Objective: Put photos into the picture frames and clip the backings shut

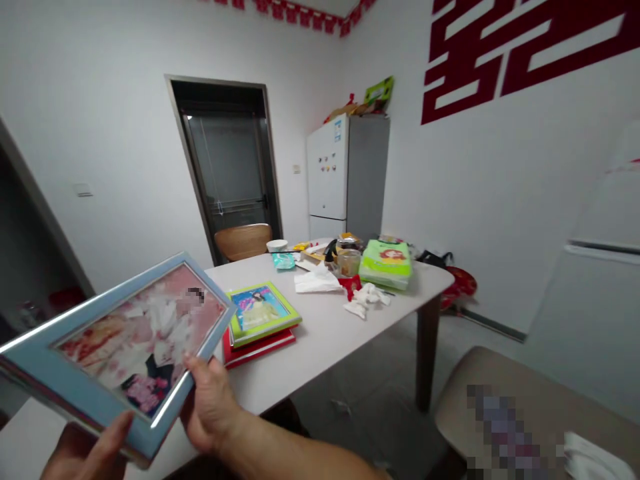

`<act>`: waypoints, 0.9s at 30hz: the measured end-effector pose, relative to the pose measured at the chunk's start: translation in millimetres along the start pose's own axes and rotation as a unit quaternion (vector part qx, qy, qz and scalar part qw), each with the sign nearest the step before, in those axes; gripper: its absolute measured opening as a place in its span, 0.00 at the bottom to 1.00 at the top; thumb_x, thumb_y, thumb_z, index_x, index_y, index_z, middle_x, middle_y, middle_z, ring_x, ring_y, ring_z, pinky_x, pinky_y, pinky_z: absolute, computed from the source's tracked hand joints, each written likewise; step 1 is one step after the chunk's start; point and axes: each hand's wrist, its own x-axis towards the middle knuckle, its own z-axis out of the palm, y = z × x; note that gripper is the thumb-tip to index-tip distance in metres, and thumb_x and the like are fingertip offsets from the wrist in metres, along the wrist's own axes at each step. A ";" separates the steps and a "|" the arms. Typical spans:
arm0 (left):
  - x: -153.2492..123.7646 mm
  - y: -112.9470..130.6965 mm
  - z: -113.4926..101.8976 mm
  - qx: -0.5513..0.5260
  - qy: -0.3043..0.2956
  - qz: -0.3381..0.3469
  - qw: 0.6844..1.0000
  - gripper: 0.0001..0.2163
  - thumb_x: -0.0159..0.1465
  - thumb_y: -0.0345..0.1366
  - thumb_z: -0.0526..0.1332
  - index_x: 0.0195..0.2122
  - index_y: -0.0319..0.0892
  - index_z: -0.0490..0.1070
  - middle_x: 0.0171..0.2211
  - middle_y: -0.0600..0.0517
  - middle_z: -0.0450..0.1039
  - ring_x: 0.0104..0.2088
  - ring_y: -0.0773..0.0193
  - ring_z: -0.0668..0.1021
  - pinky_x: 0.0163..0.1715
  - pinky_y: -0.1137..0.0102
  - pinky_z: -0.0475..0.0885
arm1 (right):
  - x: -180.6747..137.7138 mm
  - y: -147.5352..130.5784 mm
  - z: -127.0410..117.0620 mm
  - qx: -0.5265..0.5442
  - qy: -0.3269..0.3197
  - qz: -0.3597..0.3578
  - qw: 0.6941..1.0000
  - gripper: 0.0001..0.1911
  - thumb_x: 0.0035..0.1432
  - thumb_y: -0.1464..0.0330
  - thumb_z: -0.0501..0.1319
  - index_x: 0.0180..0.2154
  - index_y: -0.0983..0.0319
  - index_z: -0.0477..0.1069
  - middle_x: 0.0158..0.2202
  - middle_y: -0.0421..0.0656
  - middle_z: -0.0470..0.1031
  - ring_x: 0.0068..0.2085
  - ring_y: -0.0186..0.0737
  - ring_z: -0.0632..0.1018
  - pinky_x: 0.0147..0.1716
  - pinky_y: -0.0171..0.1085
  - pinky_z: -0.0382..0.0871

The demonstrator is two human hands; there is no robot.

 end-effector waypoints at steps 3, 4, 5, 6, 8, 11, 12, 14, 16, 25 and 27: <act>3.3 10.8 8.3 -0.081 -0.066 -0.009 0.994 0.29 0.47 0.48 0.62 0.49 0.46 0.58 0.44 0.53 0.69 0.51 0.51 0.64 0.52 0.60 0.58 | 1.7 -33.5 -0.5 -0.029 0.000 -0.066 0.997 0.18 0.43 0.66 0.60 0.39 0.59 0.61 0.28 0.37 0.72 0.30 0.36 0.74 0.32 0.38 0.68; 6.0 10.5 6.6 -0.118 -0.087 -0.022 0.989 0.29 0.48 0.48 0.61 0.50 0.45 0.57 0.45 0.51 0.68 0.51 0.50 0.64 0.50 0.59 0.61 | 3.1 -42.4 -3.8 -0.055 -0.007 -0.070 0.996 0.19 0.43 0.66 0.60 0.40 0.59 0.60 0.30 0.37 0.73 0.31 0.37 0.74 0.33 0.38 0.68; 9.0 8.0 3.1 -0.142 -0.102 -0.034 0.984 0.29 0.49 0.47 0.61 0.50 0.44 0.57 0.46 0.50 0.68 0.51 0.50 0.64 0.48 0.59 0.64 | 5.3 -48.9 -7.8 -0.085 -0.027 -0.064 0.994 0.20 0.43 0.66 0.60 0.42 0.59 0.60 0.31 0.38 0.74 0.32 0.37 0.74 0.34 0.39 0.68; 12.1 3.7 -1.7 -0.150 -0.113 -0.046 0.981 0.27 0.50 0.47 0.60 0.50 0.43 0.57 0.46 0.48 0.67 0.50 0.51 0.65 0.45 0.60 0.66 | 8.2 -53.1 -11.8 -0.114 -0.041 -0.058 0.991 0.22 0.43 0.67 0.60 0.43 0.59 0.59 0.32 0.38 0.74 0.33 0.37 0.75 0.35 0.39 0.68; 18.1 -7.3 -13.1 -0.107 -0.126 -0.079 0.983 0.25 0.49 0.47 0.62 0.45 0.40 0.62 0.42 0.45 0.70 0.46 0.50 0.69 0.40 0.60 0.69 | 15.1 -56.0 -18.3 -0.160 -0.057 -0.054 0.984 0.23 0.44 0.66 0.60 0.44 0.60 0.58 0.33 0.39 0.74 0.33 0.38 0.75 0.36 0.39 0.68; 27.4 -19.8 -27.4 -0.054 -0.113 -0.125 0.984 0.25 0.46 0.49 0.63 0.38 0.36 0.65 0.32 0.45 0.72 0.36 0.52 0.75 0.34 0.61 0.70 | 25.7 -55.0 -23.6 -0.198 -0.046 -0.038 0.978 0.22 0.45 0.66 0.58 0.44 0.60 0.58 0.31 0.40 0.75 0.31 0.38 0.76 0.33 0.39 0.69; 30.6 -21.9 -30.8 -0.061 -0.100 -0.127 0.985 0.25 0.46 0.50 0.63 0.39 0.37 0.64 0.30 0.47 0.72 0.34 0.54 0.76 0.34 0.62 0.70 | 29.1 -55.0 -24.8 -0.205 -0.042 -0.026 0.977 0.21 0.46 0.66 0.58 0.44 0.60 0.58 0.30 0.40 0.75 0.30 0.38 0.76 0.32 0.39 0.70; 36.9 -23.9 -35.8 -0.081 -0.090 -0.120 0.985 0.25 0.48 0.48 0.63 0.42 0.38 0.62 0.30 0.48 0.72 0.35 0.57 0.75 0.35 0.65 0.69 | 35.8 -55.4 -27.5 -0.221 -0.047 0.004 0.974 0.19 0.46 0.67 0.57 0.43 0.61 0.58 0.29 0.40 0.75 0.28 0.38 0.76 0.31 0.40 0.70; 41.8 -26.6 -39.3 -0.086 -0.120 -0.119 0.982 0.24 0.48 0.46 0.63 0.42 0.38 0.62 0.32 0.49 0.72 0.35 0.59 0.75 0.35 0.66 0.69 | 42.1 -54.6 -30.6 -0.250 -0.063 0.035 0.965 0.18 0.46 0.68 0.57 0.42 0.61 0.59 0.28 0.41 0.75 0.27 0.38 0.76 0.29 0.40 0.70; 47.4 -68.5 -47.5 -0.125 -0.150 -0.091 0.976 0.14 0.47 0.39 0.64 0.33 0.39 0.65 0.31 0.51 0.74 0.34 0.58 0.75 0.35 0.68 0.69 | 66.2 -24.6 -34.4 -0.482 -0.077 -0.148 0.860 0.20 0.47 0.67 0.54 0.45 0.62 0.63 0.45 0.45 0.70 0.46 0.41 0.69 0.49 0.41 0.58; 49.3 -73.9 -48.8 -0.125 -0.145 -0.096 0.977 0.14 0.46 0.38 0.64 0.33 0.39 0.64 0.30 0.51 0.74 0.33 0.57 0.76 0.33 0.69 0.69 | 70.0 -19.4 -37.2 -0.514 -0.066 -0.167 0.839 0.21 0.46 0.68 0.54 0.45 0.62 0.63 0.46 0.45 0.68 0.48 0.41 0.67 0.51 0.41 0.55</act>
